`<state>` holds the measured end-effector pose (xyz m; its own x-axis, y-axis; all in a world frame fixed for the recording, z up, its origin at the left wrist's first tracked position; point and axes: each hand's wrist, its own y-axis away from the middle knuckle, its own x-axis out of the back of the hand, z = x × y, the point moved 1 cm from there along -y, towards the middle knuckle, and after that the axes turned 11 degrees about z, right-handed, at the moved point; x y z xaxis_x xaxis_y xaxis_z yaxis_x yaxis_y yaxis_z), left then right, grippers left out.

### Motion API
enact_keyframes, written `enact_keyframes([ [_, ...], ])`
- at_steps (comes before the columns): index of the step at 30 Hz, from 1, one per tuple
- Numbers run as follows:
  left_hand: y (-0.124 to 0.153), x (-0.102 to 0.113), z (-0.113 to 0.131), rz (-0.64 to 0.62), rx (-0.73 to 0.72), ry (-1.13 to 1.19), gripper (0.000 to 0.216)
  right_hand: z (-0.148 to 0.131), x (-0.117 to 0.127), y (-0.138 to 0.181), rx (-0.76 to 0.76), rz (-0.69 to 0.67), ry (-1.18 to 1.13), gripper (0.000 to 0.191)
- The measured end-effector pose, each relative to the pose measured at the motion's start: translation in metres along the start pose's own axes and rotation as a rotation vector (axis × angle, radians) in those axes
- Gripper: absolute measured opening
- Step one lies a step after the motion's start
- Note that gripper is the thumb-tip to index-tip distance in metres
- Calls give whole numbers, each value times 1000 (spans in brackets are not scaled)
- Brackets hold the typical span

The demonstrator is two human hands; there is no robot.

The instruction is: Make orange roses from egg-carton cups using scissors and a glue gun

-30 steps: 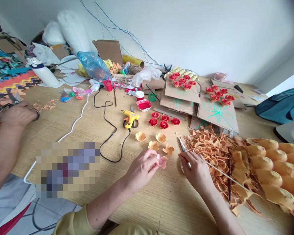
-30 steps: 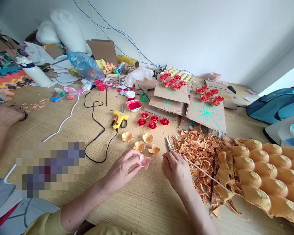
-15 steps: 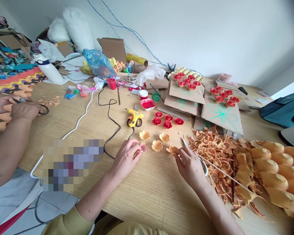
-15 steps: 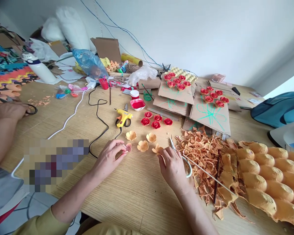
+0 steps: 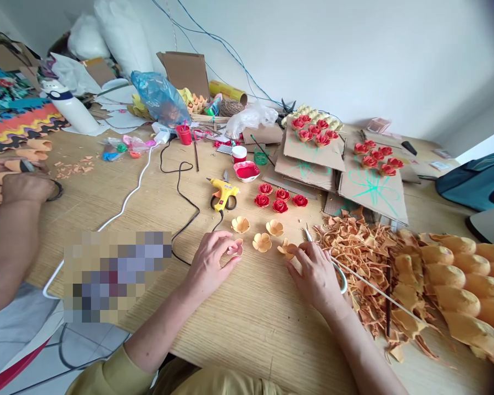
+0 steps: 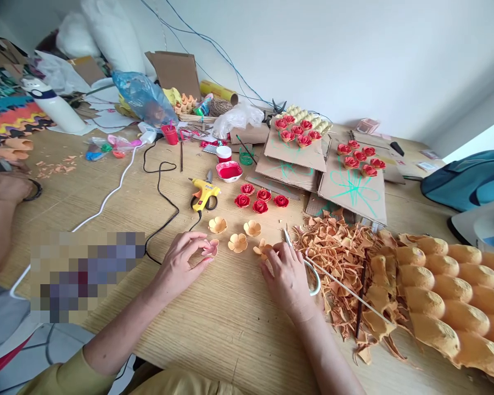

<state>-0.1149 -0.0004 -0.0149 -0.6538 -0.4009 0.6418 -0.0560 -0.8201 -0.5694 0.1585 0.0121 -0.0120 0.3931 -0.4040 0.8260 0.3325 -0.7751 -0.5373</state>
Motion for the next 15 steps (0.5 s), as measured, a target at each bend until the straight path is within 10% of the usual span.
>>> enact_keyframes([
  [15, -45, -26, 33, -189, -166, -144, 30, 19, -7, -46, -256, 48, -187, 13],
])
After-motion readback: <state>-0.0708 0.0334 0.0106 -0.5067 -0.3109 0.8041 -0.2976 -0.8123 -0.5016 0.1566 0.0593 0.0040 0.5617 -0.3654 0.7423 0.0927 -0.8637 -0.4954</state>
